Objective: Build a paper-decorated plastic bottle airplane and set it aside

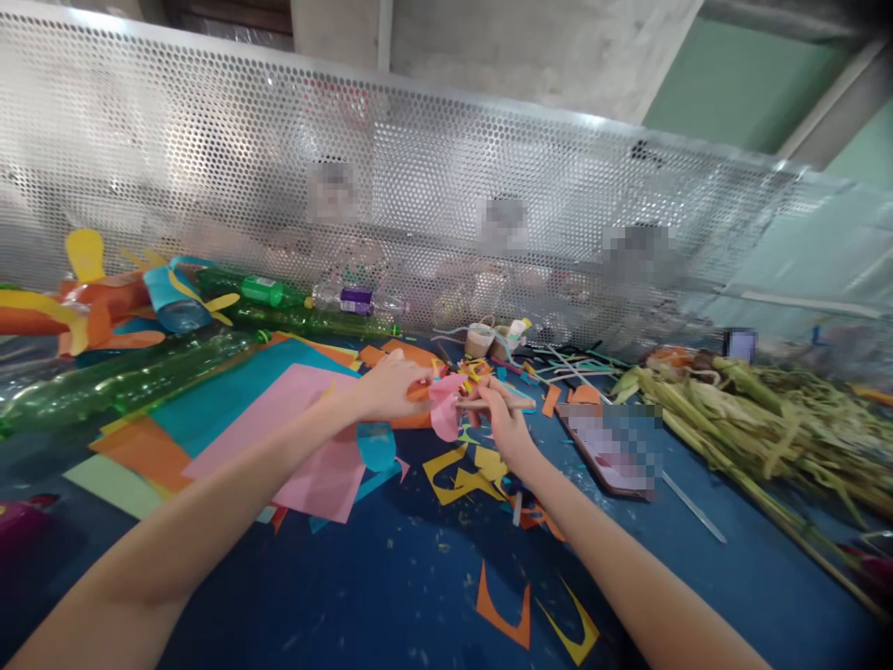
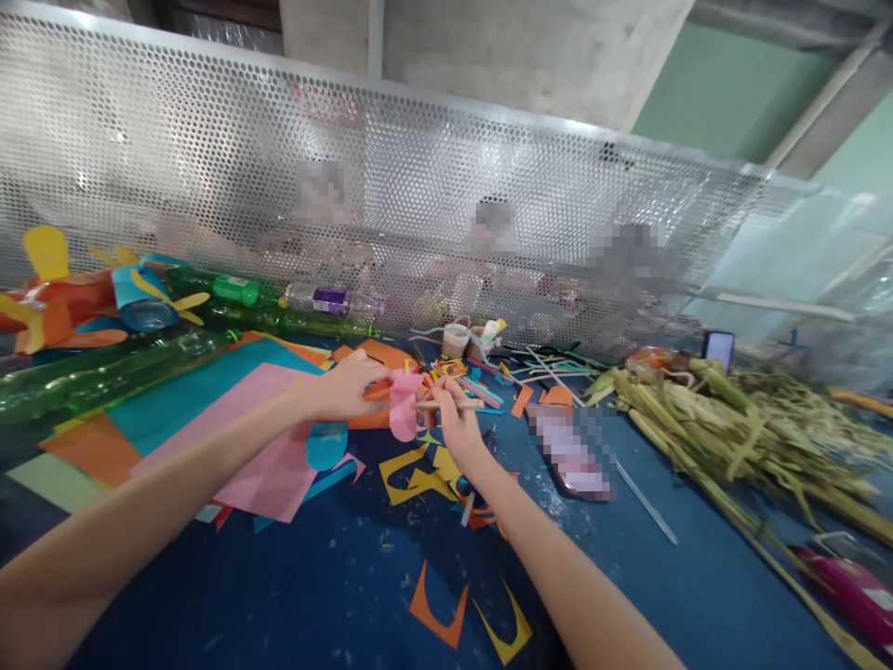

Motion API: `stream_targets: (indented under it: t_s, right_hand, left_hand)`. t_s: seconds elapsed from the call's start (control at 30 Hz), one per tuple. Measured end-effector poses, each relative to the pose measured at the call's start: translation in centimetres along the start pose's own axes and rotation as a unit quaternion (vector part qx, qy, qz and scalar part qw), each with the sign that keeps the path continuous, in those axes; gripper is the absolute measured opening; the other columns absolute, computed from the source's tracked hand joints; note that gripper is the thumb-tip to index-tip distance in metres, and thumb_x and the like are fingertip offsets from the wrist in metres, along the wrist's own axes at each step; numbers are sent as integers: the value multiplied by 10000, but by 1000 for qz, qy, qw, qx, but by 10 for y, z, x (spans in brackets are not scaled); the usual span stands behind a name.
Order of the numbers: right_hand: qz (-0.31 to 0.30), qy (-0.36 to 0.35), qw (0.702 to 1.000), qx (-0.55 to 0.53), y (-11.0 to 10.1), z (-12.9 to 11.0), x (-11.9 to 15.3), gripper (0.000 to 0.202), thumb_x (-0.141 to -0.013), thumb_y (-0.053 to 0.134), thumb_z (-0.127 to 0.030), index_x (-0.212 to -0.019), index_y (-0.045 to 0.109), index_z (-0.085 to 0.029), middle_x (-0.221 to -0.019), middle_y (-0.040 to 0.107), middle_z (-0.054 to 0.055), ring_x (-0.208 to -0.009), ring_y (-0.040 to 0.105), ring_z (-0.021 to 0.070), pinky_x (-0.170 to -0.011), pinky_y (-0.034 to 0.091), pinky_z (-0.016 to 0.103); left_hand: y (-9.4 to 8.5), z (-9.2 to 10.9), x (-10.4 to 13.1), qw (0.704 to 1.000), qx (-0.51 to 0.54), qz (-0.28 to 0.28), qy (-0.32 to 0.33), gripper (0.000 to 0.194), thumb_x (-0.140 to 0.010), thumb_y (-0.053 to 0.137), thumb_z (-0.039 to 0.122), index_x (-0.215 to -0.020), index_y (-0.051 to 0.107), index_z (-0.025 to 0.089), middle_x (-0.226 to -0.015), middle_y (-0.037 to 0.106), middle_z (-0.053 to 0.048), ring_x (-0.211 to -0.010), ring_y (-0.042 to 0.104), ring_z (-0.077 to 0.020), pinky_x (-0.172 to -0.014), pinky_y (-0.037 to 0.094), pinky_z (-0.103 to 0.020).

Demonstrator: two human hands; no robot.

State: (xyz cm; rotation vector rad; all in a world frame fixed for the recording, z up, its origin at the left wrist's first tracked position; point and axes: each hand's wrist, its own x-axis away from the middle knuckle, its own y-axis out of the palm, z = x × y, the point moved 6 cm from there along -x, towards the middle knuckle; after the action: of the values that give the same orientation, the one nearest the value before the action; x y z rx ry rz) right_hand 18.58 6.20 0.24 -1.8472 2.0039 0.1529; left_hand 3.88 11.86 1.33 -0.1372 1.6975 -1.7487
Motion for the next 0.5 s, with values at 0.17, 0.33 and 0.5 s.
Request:
stream_targets:
  t_s: [0.17, 0.33, 0.5]
  right_hand:
    - [-11, 4, 1000, -11, 7, 4, 3, 132, -771, 466, -300, -716, 361, -243, -503, 451, -63, -489, 459, 141, -511, 378, 274]
    - [5, -23, 999, 28, 5, 9, 2, 164, -773, 487, -275, -691, 350, -235, -518, 420, -71, -480, 399, 118, -491, 330, 252]
    - [17, -25, 998, 54, 4, 14, 2, 189, -774, 519, -259, -672, 363, -230, -548, 414, -67, -501, 385, 113, -501, 319, 250]
  left_hand:
    - [-3, 7, -5, 997, 61, 15, 37, 208, -800, 547, 305, -960, 620, 194, -1005, 624, -45, -902, 523, -195, -820, 302, -310]
    - [-1, 7, -5, 994, 107, 3, 35, 175, -833, 508, 243, -954, 632, 222, -972, 643, -17, -932, 539, -180, -848, 299, -312]
    - [3, 0, -3, 993, 105, 40, 23, 180, -856, 500, 275, -973, 627, 222, -985, 643, -14, -934, 530, -187, -865, 293, -324]
